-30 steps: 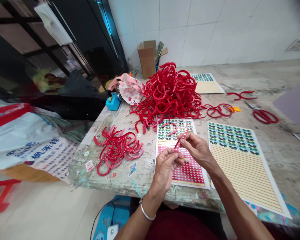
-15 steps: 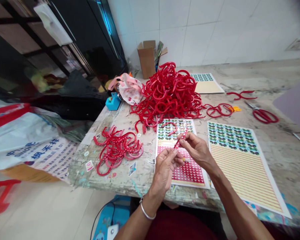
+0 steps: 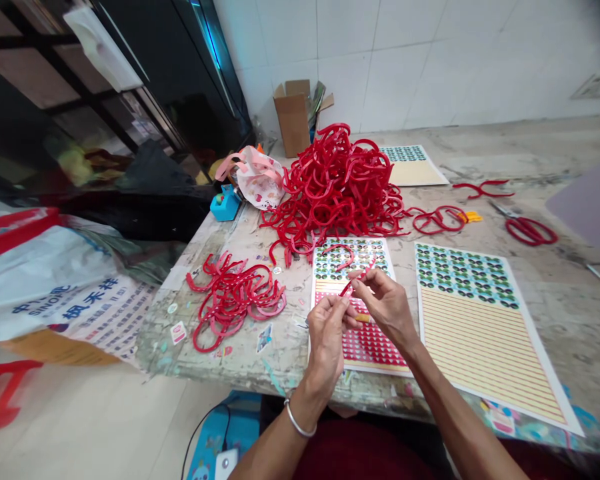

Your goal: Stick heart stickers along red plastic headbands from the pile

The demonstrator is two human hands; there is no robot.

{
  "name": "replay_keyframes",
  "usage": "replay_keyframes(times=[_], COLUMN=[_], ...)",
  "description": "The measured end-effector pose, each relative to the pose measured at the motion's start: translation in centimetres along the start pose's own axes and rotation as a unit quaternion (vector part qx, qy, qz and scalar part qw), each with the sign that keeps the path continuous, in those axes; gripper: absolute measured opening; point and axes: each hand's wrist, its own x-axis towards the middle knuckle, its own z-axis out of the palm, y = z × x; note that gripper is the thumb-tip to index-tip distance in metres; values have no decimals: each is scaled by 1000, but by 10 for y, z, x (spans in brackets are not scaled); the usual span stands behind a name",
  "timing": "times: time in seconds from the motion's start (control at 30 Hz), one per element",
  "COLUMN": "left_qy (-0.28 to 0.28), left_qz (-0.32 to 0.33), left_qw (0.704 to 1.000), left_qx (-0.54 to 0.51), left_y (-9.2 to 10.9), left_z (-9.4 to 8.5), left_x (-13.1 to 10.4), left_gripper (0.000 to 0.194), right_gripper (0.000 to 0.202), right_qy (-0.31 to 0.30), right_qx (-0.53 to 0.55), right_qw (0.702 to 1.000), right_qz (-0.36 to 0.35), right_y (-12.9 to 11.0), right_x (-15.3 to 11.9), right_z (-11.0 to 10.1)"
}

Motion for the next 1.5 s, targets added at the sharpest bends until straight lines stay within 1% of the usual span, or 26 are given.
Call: replay_keyframes(times=[0.17, 0.37, 0.43, 0.5, 0.57, 0.63, 0.73, 0.8, 0.9, 1.0, 1.1, 1.17, 1.3, 1.37, 1.43, 1.5], left_qy=[21, 26, 31, 34, 35, 37, 37, 35, 34, 16, -4, -19, -66, -105, -140, -157], left_qz=[17, 15, 16, 20, 23, 22, 26, 26, 26, 31, 37, 35, 15, 6, 0, -10], left_qw=[1000, 999, 999, 999, 999, 999, 999, 999, 998, 998, 997, 995, 985, 977, 969, 963], left_qx=[10, 18, 19, 21, 23, 24, 21, 24, 38, 50, 64, 89, 159, 184, 205, 218], left_y=[-2, -3, -4, -6, -7, -7, -8, -9, -12, -14, -15, -15, -6, 2, 9, 13], left_z=[-1, -3, -5, -7, -9, -11, -11, -10, -10, -13, -22, -30, -42, -44, -43, -41], left_x=[0, 2, 2, 1, 0, -1, -1, -2, -5, -11, -17, -20, -16, -12, -9, -9], left_gripper=[14, 13, 14, 15, 15, 16, 16, 17, 19, 18, 16, 16, 18, 21, 23, 23], right_gripper=[14, 12, 20, 33, 41, 41, 36, 32, 28, 28, 24, 25, 32, 33, 32, 32], right_qy=[57, 88, 99, 104, 104, 88, 36, 6, -13, -27, 6, 19, -13, -38, -54, -33], right_qx=[-45, -106, -106, -96, -65, 0, 119, 191, 288, 339, 344, 332, 302, 288, 256, 204], right_qw=[997, 989, 989, 990, 992, 990, 973, 957, 928, 901, 894, 897, 906, 911, 925, 945], right_qz=[-18, -50, -41, -13, 36, 107, 194, 217, 238, 267, 288, 291, 295, 292, 277, 253], right_y=[-1, 2, 4, 5, 7, 8, 8, 7, 4, 2, 4, 5, -1, -6, -9, -7], right_x=[-6, -10, -9, -8, -9, -13, -24, -32, -36, -31, -23, -20, -26, -30, -34, -34], right_z=[9, 12, 11, 10, 9, 9, 14, 21, 28, 27, 19, 15, 14, 16, 17, 15])
